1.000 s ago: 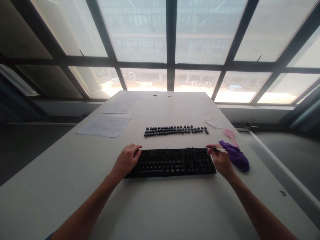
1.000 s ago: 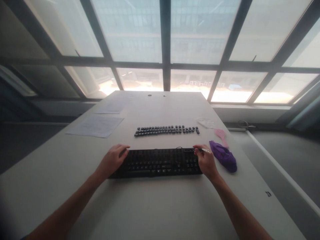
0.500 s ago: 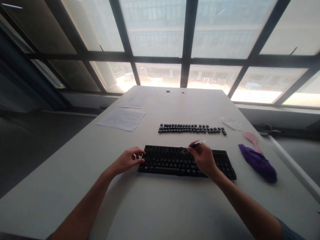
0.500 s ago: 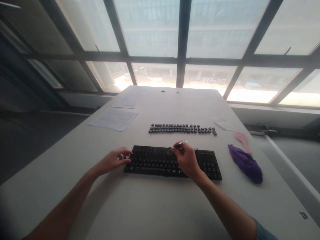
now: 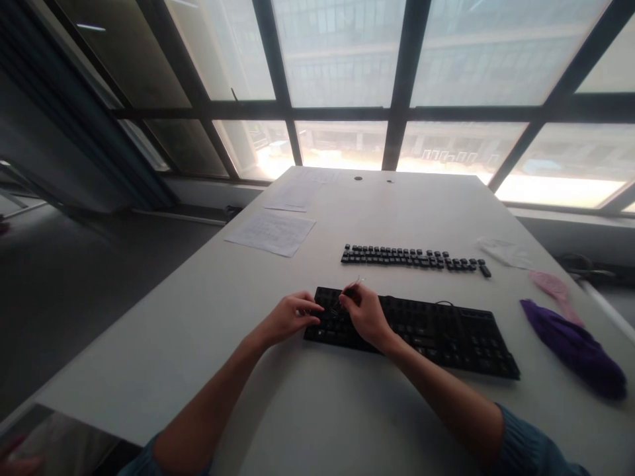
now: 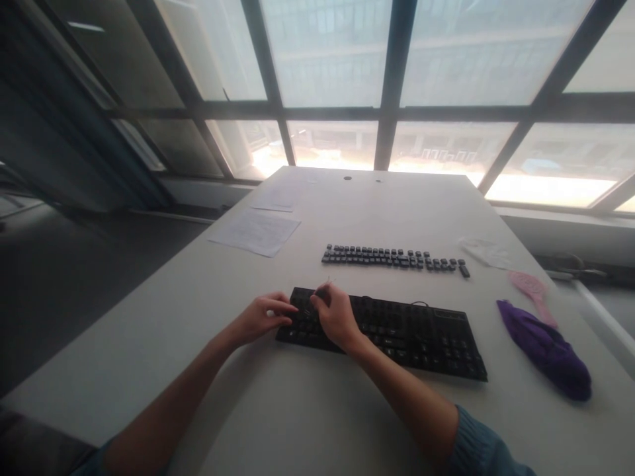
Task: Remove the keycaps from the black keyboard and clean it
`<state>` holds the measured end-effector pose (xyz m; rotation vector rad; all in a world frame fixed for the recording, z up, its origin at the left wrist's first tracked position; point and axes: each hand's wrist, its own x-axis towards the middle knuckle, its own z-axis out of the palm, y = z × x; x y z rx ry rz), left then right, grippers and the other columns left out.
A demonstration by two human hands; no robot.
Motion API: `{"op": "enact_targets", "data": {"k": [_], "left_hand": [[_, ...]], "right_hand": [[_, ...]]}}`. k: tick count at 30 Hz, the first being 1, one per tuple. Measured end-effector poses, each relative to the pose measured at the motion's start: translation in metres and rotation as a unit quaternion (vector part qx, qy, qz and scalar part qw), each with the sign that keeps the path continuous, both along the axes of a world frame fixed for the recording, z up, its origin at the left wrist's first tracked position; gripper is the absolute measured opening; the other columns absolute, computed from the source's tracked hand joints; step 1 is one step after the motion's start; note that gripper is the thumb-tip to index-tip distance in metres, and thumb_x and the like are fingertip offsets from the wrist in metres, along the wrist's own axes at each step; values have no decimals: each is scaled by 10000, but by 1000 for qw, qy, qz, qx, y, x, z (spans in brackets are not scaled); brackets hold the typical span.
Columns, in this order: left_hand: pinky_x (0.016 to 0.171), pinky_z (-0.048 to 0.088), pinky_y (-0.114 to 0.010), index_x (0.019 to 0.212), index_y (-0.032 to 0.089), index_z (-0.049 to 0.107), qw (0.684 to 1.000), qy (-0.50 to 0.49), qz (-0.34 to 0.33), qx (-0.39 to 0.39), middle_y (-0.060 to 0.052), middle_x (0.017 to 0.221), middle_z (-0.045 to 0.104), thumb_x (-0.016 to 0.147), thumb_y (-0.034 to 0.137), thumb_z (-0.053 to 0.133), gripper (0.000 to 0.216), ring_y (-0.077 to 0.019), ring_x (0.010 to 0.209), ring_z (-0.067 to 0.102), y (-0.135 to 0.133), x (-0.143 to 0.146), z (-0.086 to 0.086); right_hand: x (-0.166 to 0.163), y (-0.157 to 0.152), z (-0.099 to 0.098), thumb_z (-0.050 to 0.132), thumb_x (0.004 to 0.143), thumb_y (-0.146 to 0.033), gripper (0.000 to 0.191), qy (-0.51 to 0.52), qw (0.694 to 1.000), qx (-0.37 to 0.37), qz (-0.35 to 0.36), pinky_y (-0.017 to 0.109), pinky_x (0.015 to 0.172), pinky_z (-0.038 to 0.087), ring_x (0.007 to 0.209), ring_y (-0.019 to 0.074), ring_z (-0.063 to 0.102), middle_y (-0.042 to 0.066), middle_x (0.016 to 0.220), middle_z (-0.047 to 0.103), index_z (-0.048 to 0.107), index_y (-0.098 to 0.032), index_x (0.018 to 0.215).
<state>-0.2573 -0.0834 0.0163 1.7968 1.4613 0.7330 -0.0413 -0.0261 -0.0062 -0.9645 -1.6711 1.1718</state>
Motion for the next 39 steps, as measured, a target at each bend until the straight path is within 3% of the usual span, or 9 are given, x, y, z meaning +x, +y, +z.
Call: {"op": "enact_targets", "data": {"k": [5,12,19,25,31,35,39], "left_hand": [[746,502,-273,891,193,773,999,-9,39,-29,-38,910,664,779,277,720,150,-173,836,627,4,4,-1],[892,473,-338,936,194,666,989,98,-3,113,-55,990,632,872,122,582,129,-199,963,585,-2,13,-12],[874,472,-345,977,184,579,974,146,-19,171,-61,990,582,901,51,506,169,-202,970,537,-5,26,-22],[883,474,-346,979,182,566,974,140,-20,177,-65,1007,573,900,48,497,170,-199,976,538,-6,36,-26],[850,493,-323,964,190,615,976,93,45,190,-57,968,618,949,189,510,106,-190,933,591,-6,36,-21],[781,509,-301,941,190,671,960,59,129,240,-50,931,646,927,296,590,134,-178,858,606,22,24,-8],[772,520,-301,928,190,723,962,62,114,241,-51,902,674,882,293,647,135,-175,832,626,78,16,-5]], "right_hand": [[4,2,-9,622,860,-315,134,22,1000,-20,-6,286,651,478,663,173,609,17,713,657,628,-181,860],[10,4,-12,623,865,-329,140,36,999,-39,-2,295,645,492,654,182,626,22,714,665,620,-189,862],[24,5,-9,615,869,-320,142,43,998,-47,8,294,643,489,645,181,632,23,699,668,617,-181,843],[34,4,-9,617,865,-306,129,48,997,-53,23,288,630,488,639,176,623,20,688,658,625,-179,845],[37,5,-12,613,866,-295,116,43,998,-47,16,289,647,486,651,178,632,21,693,665,629,-184,840],[36,4,-12,611,863,-305,125,50,997,-54,12,288,636,484,644,180,633,23,691,664,625,-185,831],[36,4,-10,613,859,-310,131,57,996,-61,11,286,623,482,633,181,629,24,683,661,623,-182,832]]}}
